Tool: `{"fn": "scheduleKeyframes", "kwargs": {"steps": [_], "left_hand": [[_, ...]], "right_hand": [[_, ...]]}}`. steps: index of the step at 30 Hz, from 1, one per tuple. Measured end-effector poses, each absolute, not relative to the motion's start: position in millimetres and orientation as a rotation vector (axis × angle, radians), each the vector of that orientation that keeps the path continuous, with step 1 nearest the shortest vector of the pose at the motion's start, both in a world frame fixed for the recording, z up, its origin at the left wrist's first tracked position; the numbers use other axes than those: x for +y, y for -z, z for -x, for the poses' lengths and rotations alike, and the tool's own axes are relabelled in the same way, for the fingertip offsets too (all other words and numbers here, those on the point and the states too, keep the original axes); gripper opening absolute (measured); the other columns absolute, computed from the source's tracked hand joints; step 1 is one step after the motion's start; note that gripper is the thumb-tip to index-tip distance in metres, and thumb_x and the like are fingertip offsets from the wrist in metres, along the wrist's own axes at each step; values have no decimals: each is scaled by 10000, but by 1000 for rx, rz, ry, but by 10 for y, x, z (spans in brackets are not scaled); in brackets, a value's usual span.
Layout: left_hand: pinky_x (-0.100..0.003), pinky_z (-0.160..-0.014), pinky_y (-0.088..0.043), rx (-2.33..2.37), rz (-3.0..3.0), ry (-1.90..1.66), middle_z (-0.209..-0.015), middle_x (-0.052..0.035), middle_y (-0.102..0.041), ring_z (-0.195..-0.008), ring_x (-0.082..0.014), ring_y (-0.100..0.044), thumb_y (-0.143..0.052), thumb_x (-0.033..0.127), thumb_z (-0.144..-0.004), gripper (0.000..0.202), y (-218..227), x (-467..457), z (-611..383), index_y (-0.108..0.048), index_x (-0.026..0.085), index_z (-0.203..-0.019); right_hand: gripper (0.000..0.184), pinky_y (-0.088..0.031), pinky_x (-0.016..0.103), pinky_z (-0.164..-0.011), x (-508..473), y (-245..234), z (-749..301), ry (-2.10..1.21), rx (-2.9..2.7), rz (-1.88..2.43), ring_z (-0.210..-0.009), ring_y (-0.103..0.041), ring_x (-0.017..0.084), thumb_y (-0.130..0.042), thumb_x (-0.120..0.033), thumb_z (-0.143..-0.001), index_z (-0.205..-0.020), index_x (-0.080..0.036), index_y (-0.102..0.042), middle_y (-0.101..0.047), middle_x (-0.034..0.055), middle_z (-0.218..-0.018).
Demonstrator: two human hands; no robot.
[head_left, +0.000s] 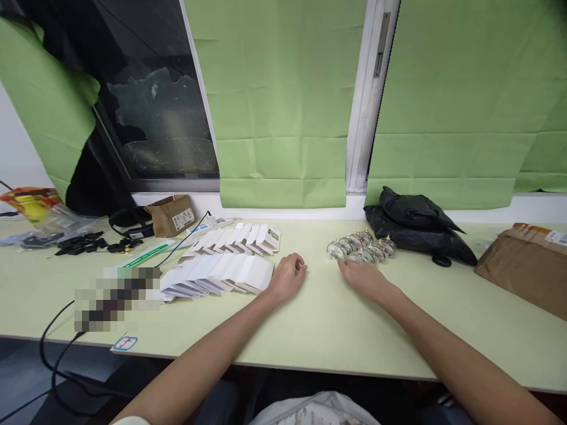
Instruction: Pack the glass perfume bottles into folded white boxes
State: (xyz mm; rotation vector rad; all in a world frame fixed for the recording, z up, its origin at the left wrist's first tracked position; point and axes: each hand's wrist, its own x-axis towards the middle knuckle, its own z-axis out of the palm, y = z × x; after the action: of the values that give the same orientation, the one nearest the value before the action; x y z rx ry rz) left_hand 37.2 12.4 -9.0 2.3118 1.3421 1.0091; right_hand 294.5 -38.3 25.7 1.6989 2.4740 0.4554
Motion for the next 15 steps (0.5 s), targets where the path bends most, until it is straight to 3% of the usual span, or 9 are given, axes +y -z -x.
{"fn": "scheduleKeyframes", "kwargs": {"steps": [3,7,15], "left_hand": [[-360,-827,-457,1334,-2317,-1005,-953,-43,-664,-968,-230,-603,-518,293,-1005,92,90,126,-366,-582,229,-989],[-357,-814,-454,1338,-2300,-986,-957,-39,-662,-976,-231,-595,-505,314,-1012,108,94,130,-359,-578,237,-994],[-365,-849,-468,1343,-2305,-983,-969,-42,-658,-987,-233,-594,-519,291,-996,76,77,108,-385,-568,234,-986]], "right_hand": [[418,-502,340,-691,-376,-245,-2941,-486,2461,-1718,-929,-741,320,-423,33,-918,-1292,-95,-559,-713,204,-1090],[299,-451,314,-681,-373,-271,-2904,-450,2457,-1773,-898,-726,299,-400,-90,-1010,-1266,-95,-555,-717,176,-1000],[232,-317,277,-632,-699,-701,-2771,29,2828,-1572,-707,-574,166,-406,-242,-1054,-881,-194,-554,-666,38,-815]]}}
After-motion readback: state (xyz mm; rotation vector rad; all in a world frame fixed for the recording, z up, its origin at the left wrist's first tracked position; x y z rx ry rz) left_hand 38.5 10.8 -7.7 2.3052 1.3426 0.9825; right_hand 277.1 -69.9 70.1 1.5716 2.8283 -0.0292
